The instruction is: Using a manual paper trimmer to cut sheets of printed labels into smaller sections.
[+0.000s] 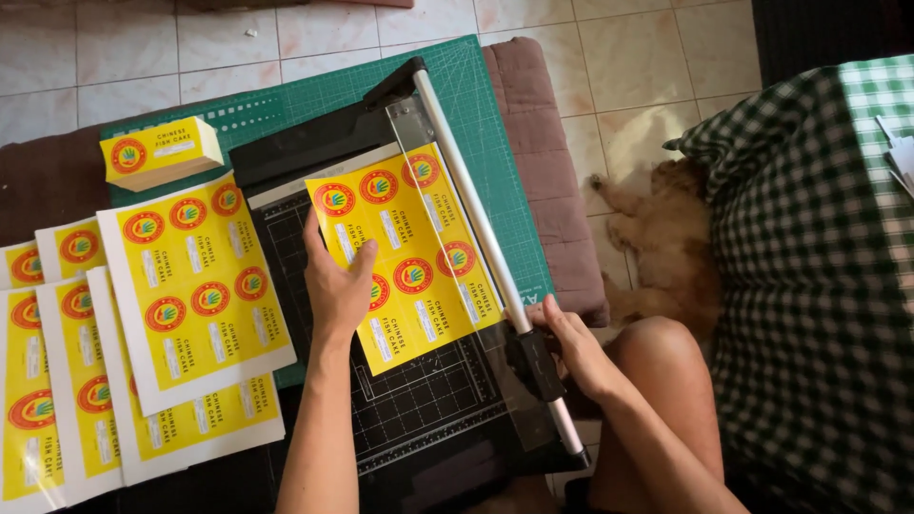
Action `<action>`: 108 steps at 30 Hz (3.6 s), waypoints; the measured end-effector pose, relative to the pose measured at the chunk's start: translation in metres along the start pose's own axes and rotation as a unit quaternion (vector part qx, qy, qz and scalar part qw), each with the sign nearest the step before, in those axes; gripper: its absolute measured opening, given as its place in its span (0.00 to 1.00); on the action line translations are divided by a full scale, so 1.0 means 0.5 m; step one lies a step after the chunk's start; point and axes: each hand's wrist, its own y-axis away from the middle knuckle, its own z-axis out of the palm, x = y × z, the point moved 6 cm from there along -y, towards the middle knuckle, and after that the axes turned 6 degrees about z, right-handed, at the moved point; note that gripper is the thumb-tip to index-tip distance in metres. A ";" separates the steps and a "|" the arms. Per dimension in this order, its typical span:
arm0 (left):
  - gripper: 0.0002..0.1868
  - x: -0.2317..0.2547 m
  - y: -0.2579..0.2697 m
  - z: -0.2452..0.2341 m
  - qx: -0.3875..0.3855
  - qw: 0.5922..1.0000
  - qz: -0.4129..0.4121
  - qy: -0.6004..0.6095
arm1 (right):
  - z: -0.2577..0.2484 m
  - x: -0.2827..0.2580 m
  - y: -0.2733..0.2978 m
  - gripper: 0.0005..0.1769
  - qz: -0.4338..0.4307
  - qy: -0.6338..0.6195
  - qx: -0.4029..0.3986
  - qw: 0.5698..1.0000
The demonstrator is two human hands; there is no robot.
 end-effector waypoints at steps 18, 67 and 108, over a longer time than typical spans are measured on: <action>0.43 -0.012 -0.007 0.000 0.005 1.000 0.006 -0.006 | 0.007 -0.028 0.009 0.41 -0.023 -0.007 -0.006 1.000; 0.43 0.015 0.004 -0.006 0.036 0.998 -0.045 -0.029 | 0.092 -0.309 -0.308 0.11 -0.285 0.129 0.110 0.943; 0.43 0.008 -0.005 0.000 0.037 0.998 -0.007 -0.059 | 0.090 -0.318 -0.308 0.08 -0.290 0.107 0.117 0.944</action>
